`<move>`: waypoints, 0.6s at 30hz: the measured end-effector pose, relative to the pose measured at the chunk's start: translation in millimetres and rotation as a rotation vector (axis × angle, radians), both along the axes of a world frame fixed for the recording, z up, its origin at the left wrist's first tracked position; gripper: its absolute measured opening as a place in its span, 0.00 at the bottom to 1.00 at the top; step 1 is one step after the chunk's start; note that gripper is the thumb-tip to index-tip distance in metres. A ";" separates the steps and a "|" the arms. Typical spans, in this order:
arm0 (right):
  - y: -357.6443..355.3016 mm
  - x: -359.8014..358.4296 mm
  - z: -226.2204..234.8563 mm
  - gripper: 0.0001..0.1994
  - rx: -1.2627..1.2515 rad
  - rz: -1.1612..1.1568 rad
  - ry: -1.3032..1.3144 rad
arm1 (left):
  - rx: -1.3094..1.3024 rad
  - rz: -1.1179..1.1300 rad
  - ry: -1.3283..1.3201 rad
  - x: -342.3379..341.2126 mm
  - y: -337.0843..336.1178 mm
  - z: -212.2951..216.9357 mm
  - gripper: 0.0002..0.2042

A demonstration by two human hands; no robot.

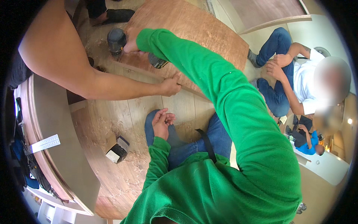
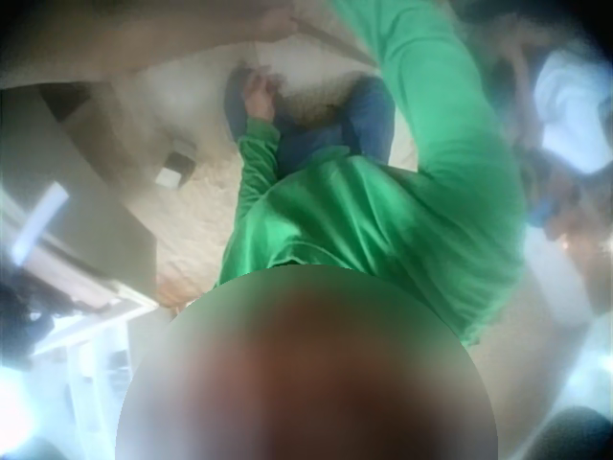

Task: The person uses a cordless drill to fasten a wooden panel to a cabinet frame while kneeling on the floor. They align the panel, drive screws, and flip the panel to attach it to the frame with assistance from others.

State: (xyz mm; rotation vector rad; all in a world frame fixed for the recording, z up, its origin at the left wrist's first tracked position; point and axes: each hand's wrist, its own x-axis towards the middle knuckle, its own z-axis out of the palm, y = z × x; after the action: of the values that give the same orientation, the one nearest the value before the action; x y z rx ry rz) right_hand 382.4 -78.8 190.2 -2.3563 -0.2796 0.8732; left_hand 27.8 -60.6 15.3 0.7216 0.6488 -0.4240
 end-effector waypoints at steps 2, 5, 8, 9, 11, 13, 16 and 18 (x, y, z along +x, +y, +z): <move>1.8 0.2 2.5 0.17 -0.021 0.001 0.028 | -0.001 0.001 0.011 1.0 0.3 1.8 0.12; 2.0 -1.0 3.9 0.17 -0.001 0.077 0.050 | -0.005 0.008 0.027 1.1 1.0 1.8 0.12; 2.5 -5.6 0.6 0.18 -0.061 0.147 0.008 | -0.034 0.034 0.038 0.1 2.2 -0.7 0.12; 2.1 -7.8 -1.1 0.18 -0.042 0.135 0.014 | -0.044 0.038 0.042 -0.3 2.7 -1.6 0.12; -1.3 -12.9 -4.7 0.18 -0.009 0.106 0.024 | -0.053 0.031 0.034 0.0 2.4 -3.3 0.12; -3.6 -13.9 -7.1 0.18 -0.074 0.152 -0.025 | -0.030 0.012 0.040 0.3 2.7 -3.9 0.12; -2.5 -20.8 -13.3 0.20 -0.107 0.239 -0.034 | -0.021 0.027 0.053 -0.4 3.0 -4.4 0.11; -5.4 -24.7 -18.3 0.20 -0.075 0.260 -0.136 | -0.017 0.028 0.051 0.0 3.0 -5.4 0.11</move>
State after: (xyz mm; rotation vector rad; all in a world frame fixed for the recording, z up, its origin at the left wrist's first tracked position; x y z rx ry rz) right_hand 357.7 -84.2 171.9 -2.4898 -0.6308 0.8554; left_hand 27.7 -57.6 10.0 0.6861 0.7015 -0.4224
